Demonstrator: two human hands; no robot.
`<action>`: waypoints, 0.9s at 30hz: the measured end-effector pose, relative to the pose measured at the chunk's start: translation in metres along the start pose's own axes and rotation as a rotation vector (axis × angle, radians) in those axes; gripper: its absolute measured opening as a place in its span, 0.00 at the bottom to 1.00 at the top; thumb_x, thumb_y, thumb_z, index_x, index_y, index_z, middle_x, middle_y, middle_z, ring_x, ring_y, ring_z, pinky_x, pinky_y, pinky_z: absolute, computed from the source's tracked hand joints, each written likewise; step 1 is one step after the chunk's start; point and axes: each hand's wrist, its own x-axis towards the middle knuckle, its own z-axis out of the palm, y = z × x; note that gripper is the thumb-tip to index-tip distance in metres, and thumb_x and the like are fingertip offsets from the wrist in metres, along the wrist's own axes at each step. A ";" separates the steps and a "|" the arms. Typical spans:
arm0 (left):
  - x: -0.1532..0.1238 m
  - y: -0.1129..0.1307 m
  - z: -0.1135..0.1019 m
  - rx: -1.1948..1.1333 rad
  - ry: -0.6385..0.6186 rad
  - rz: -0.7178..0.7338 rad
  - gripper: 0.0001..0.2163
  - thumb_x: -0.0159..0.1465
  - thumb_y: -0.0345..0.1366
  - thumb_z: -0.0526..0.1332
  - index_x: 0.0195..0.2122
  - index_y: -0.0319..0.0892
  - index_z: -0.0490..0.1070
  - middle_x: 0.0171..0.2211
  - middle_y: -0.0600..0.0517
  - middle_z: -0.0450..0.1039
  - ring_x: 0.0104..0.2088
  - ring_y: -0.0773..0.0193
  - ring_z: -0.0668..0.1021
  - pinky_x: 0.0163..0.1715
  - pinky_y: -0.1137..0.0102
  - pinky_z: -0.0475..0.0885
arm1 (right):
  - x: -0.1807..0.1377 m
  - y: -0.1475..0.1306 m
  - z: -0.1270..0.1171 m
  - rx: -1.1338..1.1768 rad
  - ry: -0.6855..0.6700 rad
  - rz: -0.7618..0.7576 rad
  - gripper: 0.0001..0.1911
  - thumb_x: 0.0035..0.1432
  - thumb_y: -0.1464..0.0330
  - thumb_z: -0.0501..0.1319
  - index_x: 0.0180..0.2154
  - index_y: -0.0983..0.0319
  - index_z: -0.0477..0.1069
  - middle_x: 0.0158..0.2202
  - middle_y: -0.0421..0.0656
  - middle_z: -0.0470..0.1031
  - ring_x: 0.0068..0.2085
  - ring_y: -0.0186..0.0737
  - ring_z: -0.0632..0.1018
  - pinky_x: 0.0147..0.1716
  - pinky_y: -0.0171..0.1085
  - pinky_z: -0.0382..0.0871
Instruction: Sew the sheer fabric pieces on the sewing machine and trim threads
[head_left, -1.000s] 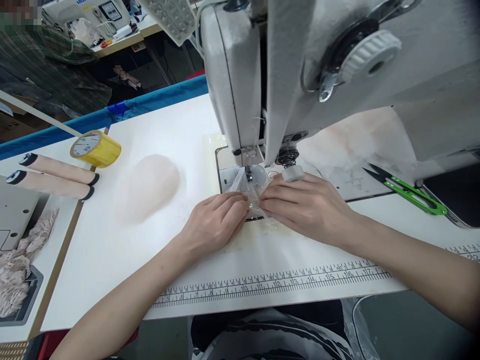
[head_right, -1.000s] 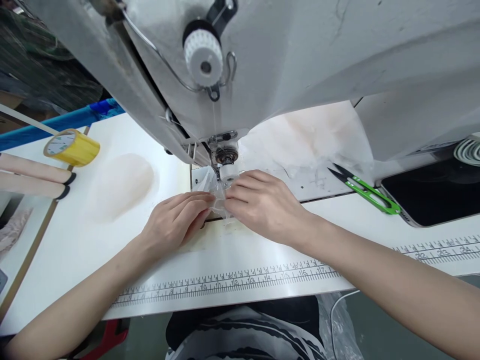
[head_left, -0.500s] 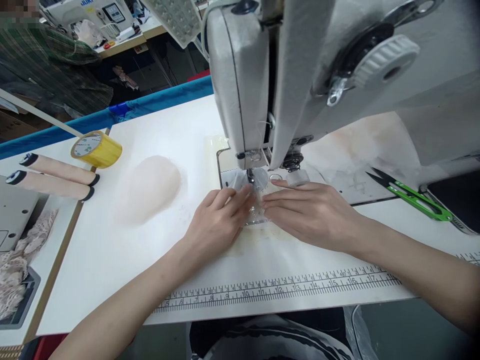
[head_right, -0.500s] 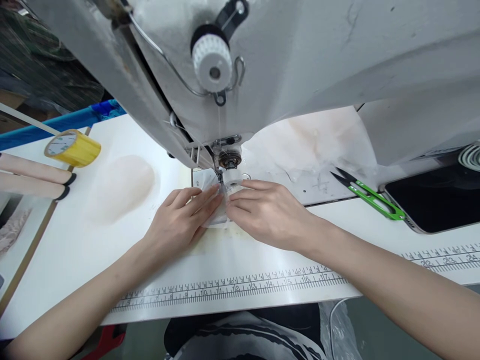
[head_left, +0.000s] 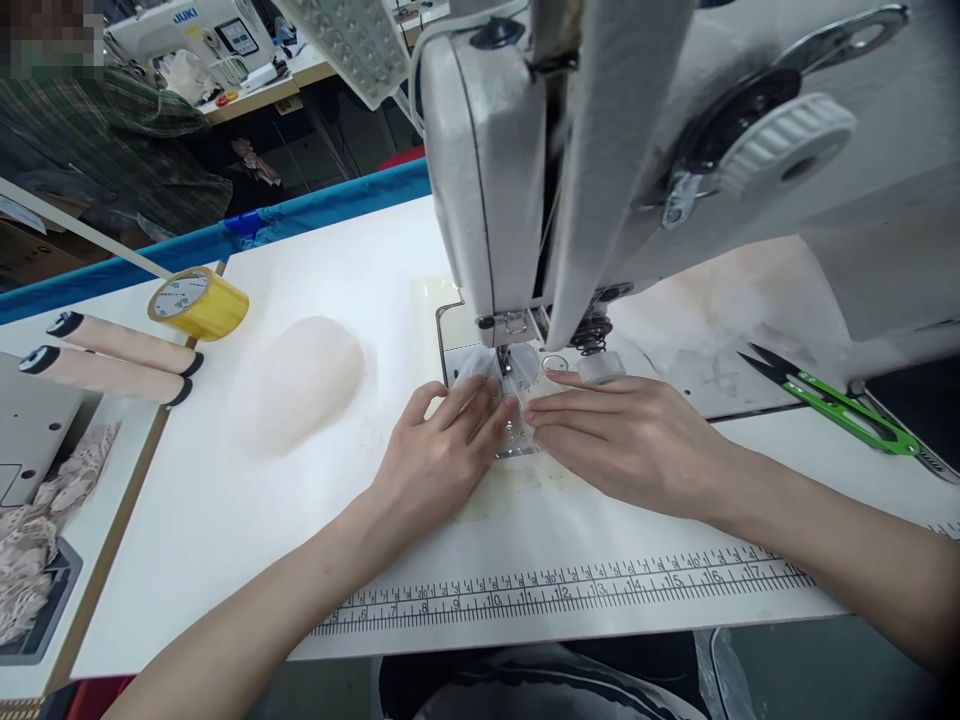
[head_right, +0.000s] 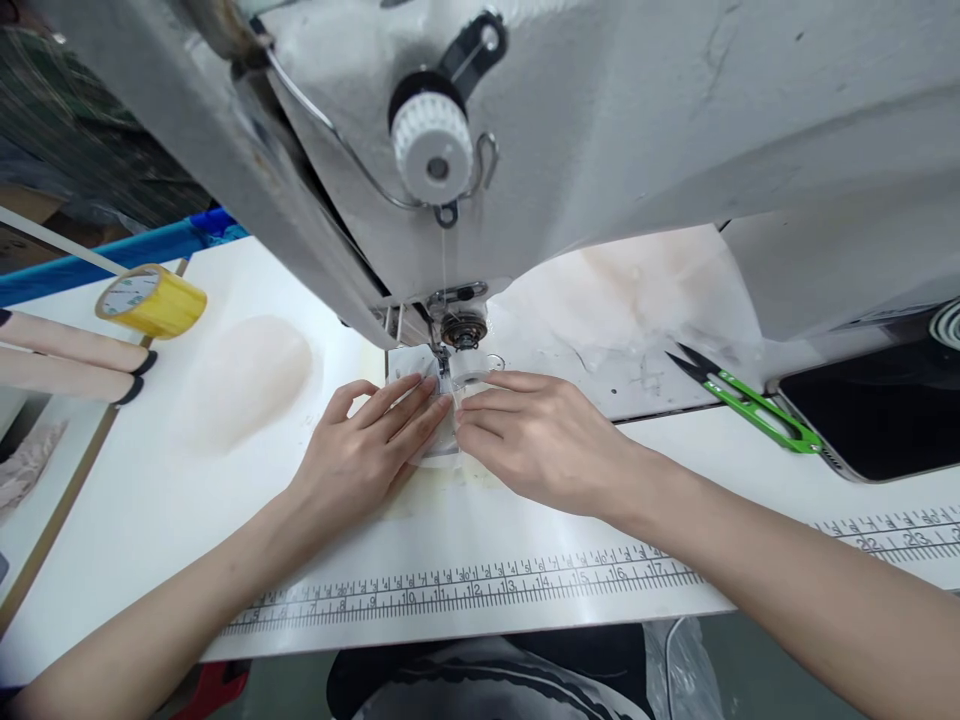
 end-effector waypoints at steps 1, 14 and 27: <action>0.000 0.000 0.000 0.002 0.003 -0.002 0.16 0.69 0.29 0.54 0.56 0.36 0.69 0.53 0.42 0.75 0.55 0.54 0.75 0.47 0.60 0.65 | 0.000 0.000 0.000 -0.002 0.000 0.001 0.13 0.62 0.80 0.56 0.32 0.61 0.76 0.38 0.39 0.82 0.40 0.36 0.81 0.52 0.40 0.75; 0.005 -0.006 0.003 0.018 0.039 -0.030 0.14 0.69 0.30 0.56 0.55 0.38 0.70 0.53 0.44 0.76 0.55 0.56 0.76 0.51 0.58 0.62 | 0.001 0.004 0.007 -0.084 0.050 -0.021 0.10 0.62 0.79 0.59 0.33 0.62 0.76 0.39 0.40 0.82 0.45 0.37 0.81 0.47 0.38 0.77; 0.000 -0.008 0.006 -0.090 0.042 0.003 0.14 0.68 0.26 0.55 0.54 0.34 0.70 0.52 0.43 0.76 0.54 0.57 0.77 0.59 0.55 0.61 | 0.000 0.004 0.012 -0.162 0.085 -0.040 0.10 0.62 0.80 0.59 0.36 0.63 0.77 0.41 0.41 0.82 0.43 0.36 0.81 0.45 0.38 0.75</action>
